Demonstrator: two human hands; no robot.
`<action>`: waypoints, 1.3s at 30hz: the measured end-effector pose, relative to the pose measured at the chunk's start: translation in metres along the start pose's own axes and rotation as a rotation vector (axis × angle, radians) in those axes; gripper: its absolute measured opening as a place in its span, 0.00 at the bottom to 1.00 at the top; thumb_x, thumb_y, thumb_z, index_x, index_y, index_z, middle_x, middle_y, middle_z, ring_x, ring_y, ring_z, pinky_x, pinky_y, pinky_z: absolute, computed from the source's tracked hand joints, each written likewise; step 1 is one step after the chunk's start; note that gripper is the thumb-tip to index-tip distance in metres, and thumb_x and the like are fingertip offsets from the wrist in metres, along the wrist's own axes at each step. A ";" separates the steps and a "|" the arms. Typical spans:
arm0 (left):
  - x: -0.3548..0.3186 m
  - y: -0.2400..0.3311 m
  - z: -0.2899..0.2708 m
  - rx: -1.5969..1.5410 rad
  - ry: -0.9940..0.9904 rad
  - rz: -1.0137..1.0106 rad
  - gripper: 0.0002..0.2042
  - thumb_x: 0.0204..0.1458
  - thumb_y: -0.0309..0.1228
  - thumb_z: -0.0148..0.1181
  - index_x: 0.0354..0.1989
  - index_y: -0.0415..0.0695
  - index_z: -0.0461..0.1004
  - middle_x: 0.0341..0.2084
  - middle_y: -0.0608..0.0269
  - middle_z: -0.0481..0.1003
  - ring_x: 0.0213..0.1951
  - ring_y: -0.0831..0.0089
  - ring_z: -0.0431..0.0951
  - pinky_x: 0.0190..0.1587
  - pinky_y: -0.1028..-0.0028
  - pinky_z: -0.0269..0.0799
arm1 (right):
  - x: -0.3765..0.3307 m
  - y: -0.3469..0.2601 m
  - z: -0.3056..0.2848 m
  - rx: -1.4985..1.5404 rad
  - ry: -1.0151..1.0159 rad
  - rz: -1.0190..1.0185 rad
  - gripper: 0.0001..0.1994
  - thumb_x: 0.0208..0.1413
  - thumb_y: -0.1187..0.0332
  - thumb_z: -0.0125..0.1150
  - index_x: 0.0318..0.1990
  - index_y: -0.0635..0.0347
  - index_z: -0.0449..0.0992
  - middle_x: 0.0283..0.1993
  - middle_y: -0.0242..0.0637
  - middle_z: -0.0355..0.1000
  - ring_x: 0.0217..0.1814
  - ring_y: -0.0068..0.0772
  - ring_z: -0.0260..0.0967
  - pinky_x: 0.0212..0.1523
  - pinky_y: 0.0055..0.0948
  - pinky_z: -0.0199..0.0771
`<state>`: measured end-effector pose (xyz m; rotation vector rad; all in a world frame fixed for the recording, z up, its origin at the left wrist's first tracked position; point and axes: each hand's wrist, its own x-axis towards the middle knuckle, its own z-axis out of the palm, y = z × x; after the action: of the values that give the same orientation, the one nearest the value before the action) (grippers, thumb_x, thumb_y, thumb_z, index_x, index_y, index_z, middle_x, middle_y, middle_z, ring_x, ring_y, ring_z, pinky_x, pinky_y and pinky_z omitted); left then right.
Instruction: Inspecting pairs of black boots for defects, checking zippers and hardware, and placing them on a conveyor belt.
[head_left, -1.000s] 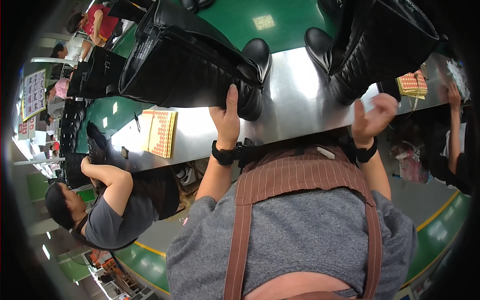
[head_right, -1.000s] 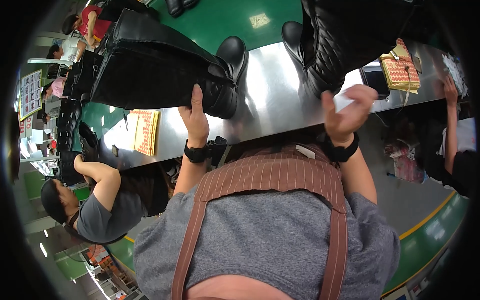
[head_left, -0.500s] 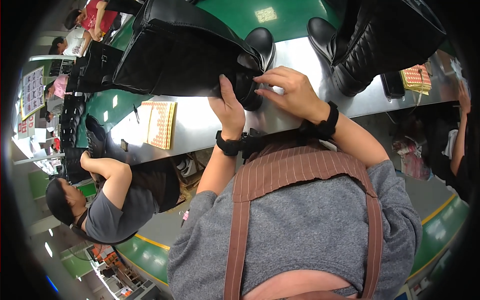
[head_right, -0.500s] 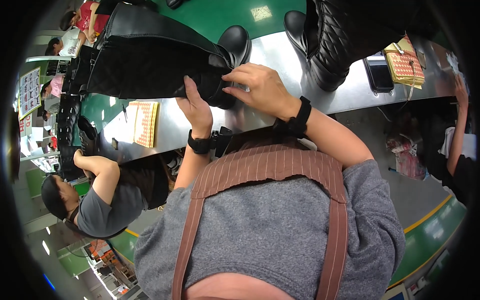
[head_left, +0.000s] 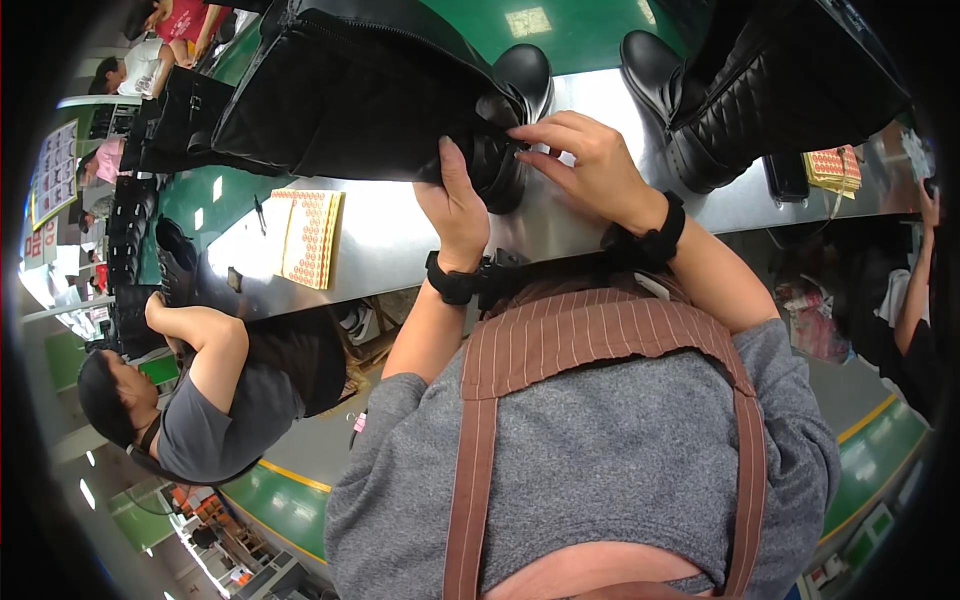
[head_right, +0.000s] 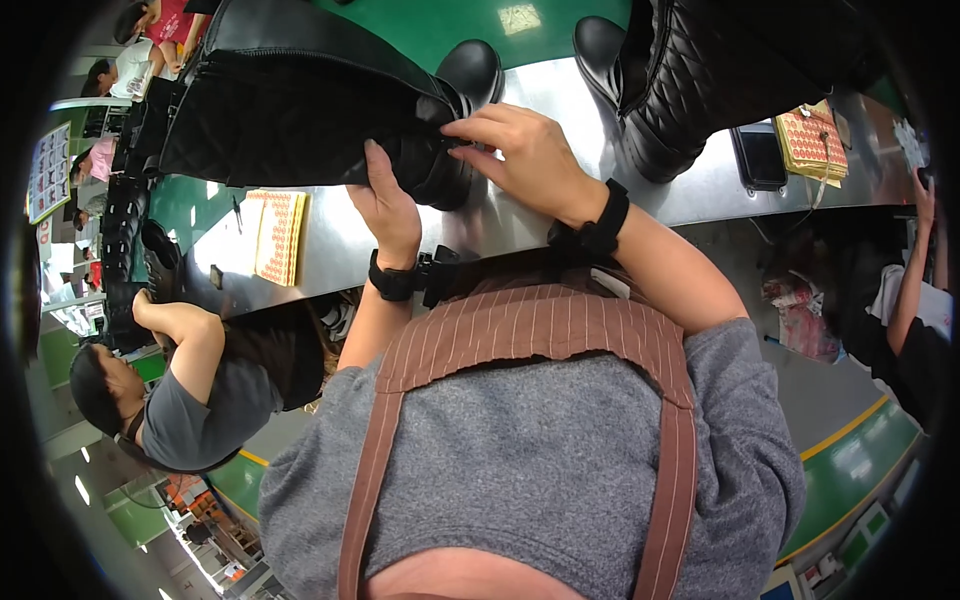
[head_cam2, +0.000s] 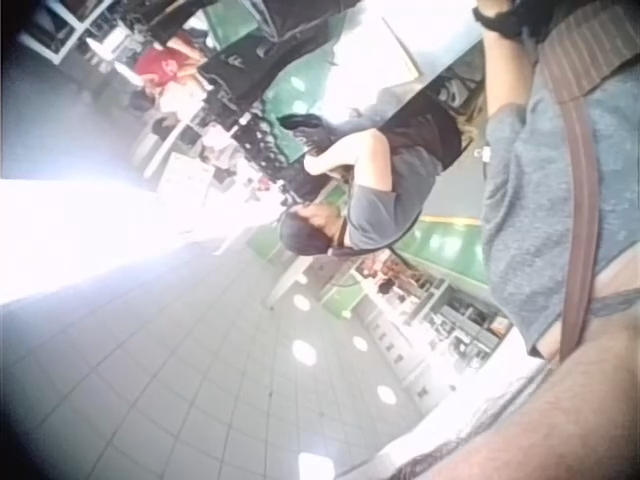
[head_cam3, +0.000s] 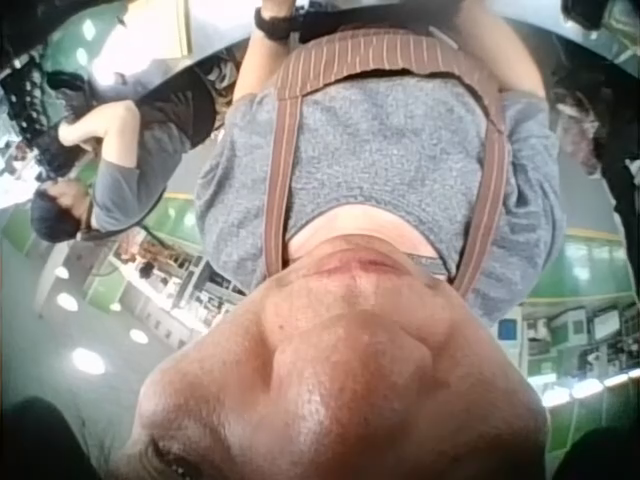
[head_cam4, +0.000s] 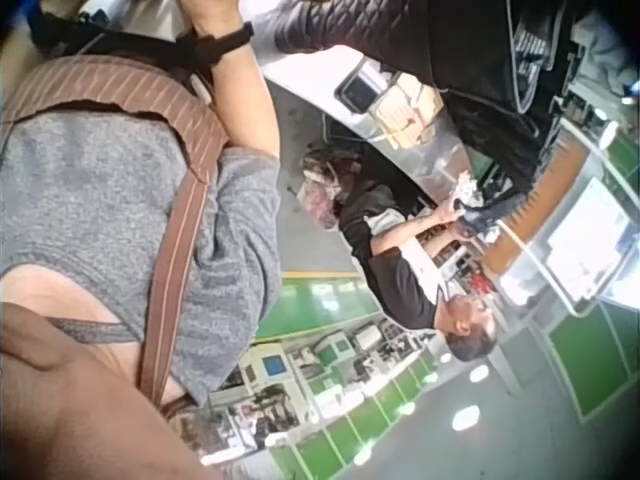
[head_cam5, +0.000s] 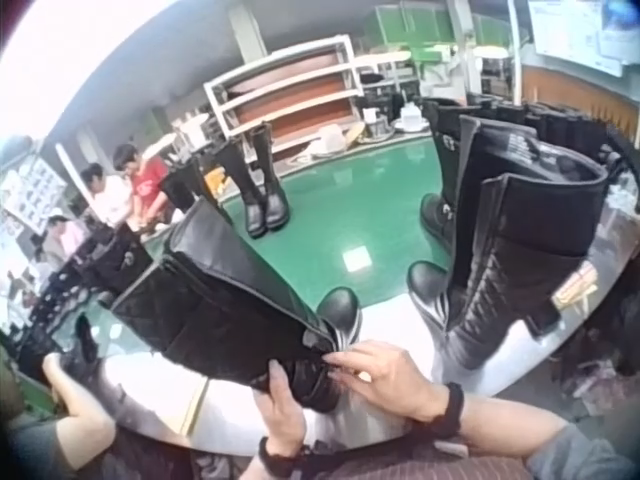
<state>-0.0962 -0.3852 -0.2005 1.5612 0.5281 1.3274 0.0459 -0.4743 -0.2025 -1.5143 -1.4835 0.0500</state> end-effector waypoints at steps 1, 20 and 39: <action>-0.001 -0.001 0.000 -0.002 0.001 -0.003 0.13 0.64 0.32 0.45 0.48 0.33 0.68 0.41 0.61 0.73 0.41 0.76 0.72 0.46 0.76 0.68 | 0.001 0.000 0.002 -0.005 0.034 -0.009 0.10 0.44 0.72 0.69 0.36 0.55 0.80 0.33 0.33 0.76 0.34 0.34 0.74 0.34 0.28 0.73; 0.001 -0.004 -0.004 0.013 -0.058 -0.003 0.15 0.64 0.32 0.46 0.51 0.31 0.66 0.45 0.58 0.72 0.45 0.74 0.72 0.49 0.74 0.67 | 0.015 -0.006 0.024 -0.117 0.010 0.032 0.06 0.50 0.72 0.62 0.36 0.56 0.74 0.32 0.33 0.68 0.31 0.38 0.71 0.32 0.33 0.71; 0.002 -0.015 0.004 -0.038 0.094 0.019 0.14 0.63 0.29 0.48 0.51 0.31 0.66 0.46 0.58 0.72 0.47 0.73 0.72 0.53 0.74 0.65 | -0.017 0.019 -0.029 -0.071 -0.166 0.433 0.07 0.58 0.70 0.56 0.36 0.65 0.68 0.32 0.39 0.66 0.29 0.34 0.65 0.35 0.29 0.66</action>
<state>-0.0882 -0.3783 -0.2120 1.4821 0.5440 1.4228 0.0733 -0.4998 -0.2088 -1.9047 -1.2684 0.3910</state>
